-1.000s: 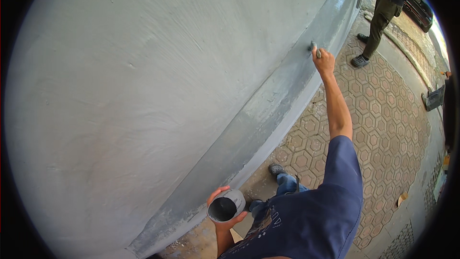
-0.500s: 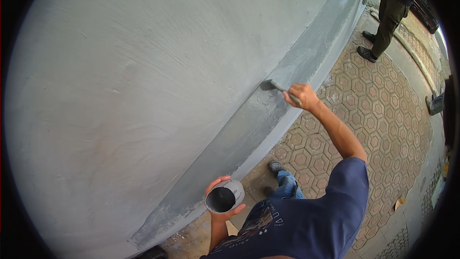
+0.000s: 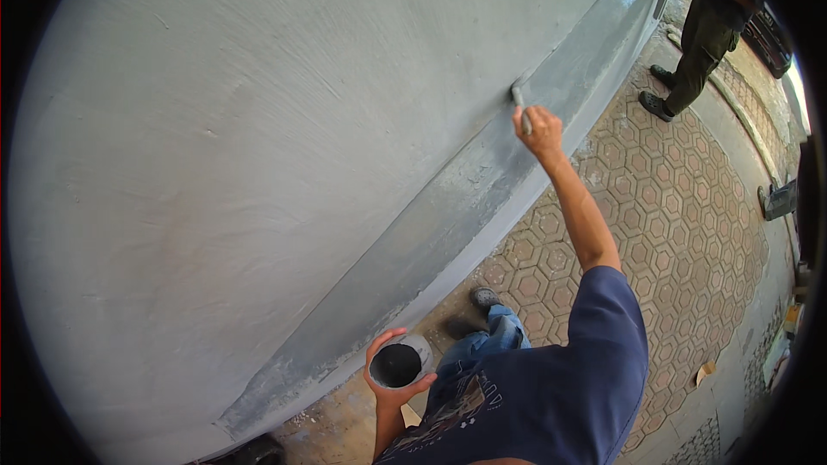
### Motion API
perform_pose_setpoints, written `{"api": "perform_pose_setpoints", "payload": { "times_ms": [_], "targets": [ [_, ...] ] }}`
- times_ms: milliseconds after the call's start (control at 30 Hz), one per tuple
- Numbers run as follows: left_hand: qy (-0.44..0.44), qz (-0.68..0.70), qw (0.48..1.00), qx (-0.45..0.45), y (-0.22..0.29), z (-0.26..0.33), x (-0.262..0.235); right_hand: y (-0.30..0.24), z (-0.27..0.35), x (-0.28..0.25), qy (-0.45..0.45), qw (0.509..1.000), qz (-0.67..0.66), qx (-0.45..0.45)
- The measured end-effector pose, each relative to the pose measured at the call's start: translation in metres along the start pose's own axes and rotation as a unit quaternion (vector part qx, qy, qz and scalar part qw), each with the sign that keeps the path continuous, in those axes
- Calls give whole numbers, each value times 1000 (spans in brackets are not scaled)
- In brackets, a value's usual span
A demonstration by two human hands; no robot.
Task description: The person paints the lower portion of an exterior wall using a paint brush and paint from a paint container.
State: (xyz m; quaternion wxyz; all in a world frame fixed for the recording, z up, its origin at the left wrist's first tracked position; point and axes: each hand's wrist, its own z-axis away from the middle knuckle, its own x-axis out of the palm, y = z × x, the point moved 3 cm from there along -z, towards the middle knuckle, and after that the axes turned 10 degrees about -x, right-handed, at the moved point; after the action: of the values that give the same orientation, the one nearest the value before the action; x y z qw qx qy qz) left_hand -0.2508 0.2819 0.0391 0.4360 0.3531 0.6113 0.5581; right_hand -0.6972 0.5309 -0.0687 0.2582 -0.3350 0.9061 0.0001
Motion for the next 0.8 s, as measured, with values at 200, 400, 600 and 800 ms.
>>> {"api": "perform_pose_setpoints", "payload": {
  "times_ms": [200, 400, 600, 800],
  "targets": [
    [7, 13, 1000, 25, 0, 4, -11, -167, 83, -39, -88, 985, -124, -79],
    [-23, 32, 998, 38, -9, 3, -16, -284, 120, -118, -178, 919, -342, -86],
    [-65, 33, 994, 85, -10, -16, -23, -195, 116, -103, -238, 926, -290, -40],
    [12, 33, 994, 106, -10, -32, -6, 4, 58, -106, -158, 985, -62, 16]
  ]
}}
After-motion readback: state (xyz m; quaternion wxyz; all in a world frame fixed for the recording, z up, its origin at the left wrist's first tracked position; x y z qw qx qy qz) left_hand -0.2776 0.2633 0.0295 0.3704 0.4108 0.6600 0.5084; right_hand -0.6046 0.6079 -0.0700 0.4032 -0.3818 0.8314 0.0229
